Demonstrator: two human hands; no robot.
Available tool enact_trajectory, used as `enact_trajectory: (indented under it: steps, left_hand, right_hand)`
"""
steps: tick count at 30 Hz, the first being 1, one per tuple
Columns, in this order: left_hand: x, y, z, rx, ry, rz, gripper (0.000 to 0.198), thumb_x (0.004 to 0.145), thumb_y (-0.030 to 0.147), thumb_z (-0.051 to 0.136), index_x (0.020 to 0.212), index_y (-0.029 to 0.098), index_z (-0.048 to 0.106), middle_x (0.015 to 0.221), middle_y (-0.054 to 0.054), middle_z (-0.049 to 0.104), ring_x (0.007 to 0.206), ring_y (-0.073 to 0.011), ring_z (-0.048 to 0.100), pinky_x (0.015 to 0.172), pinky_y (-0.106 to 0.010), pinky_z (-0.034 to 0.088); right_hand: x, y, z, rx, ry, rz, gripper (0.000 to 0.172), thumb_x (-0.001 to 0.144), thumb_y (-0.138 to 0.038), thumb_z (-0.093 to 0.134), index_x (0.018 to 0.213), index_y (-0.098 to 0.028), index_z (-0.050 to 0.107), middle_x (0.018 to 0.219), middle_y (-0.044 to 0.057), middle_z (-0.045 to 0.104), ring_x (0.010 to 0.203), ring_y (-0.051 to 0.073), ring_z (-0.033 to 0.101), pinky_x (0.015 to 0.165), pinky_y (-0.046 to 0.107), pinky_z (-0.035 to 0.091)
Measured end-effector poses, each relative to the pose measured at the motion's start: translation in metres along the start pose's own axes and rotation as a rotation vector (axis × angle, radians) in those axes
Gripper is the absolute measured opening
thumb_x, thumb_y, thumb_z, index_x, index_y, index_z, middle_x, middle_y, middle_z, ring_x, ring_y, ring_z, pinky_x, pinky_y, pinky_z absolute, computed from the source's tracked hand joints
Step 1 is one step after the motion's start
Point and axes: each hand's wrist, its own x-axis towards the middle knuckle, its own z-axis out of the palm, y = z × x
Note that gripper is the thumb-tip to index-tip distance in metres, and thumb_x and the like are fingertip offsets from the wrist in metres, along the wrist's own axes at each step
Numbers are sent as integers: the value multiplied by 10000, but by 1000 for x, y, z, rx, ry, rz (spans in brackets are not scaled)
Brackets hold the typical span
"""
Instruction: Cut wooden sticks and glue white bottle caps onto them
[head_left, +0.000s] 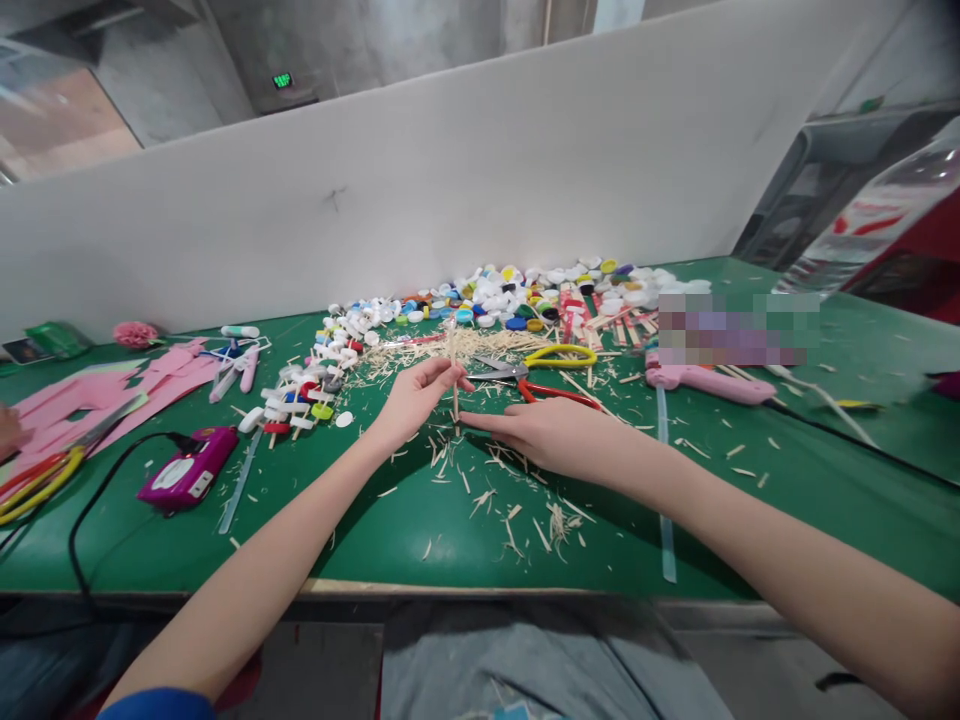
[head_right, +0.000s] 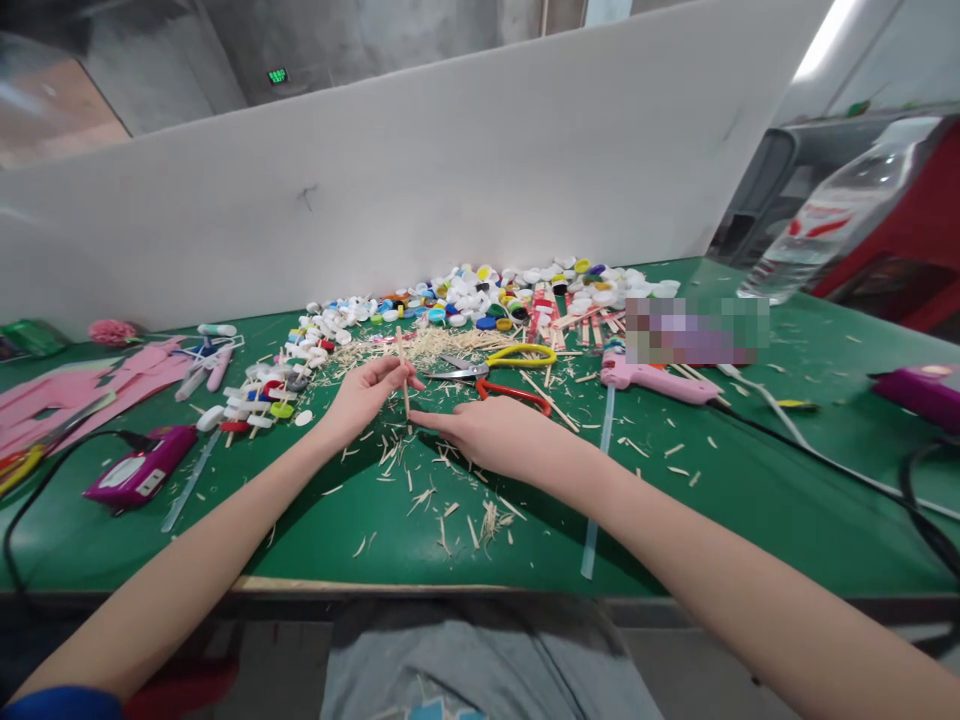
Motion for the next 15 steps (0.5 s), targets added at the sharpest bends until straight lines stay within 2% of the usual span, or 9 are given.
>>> enact_trajectory:
  steps: [7,15]
  left_hand:
    - [0,0,0,12,3,14,246,846,414,543,839,181,620,784,-41,693,805,-159,613,812,-309,431]
    - [-1,1,-1,23,-7,18,277,847,435,534,849,167,604,772,-42,680,762,-152,599,742,-295,436]
  right_hand:
    - [1,-1,4,-39,-6,-5,521,913,-225,365,1421,-335,331,745,19,630,524,121,518,455,251,246]
    - [-1,2,5,-150,71,-45,598,887,-133,390,1450,-294,267,734,12,598,496,99,463,458,250,210]
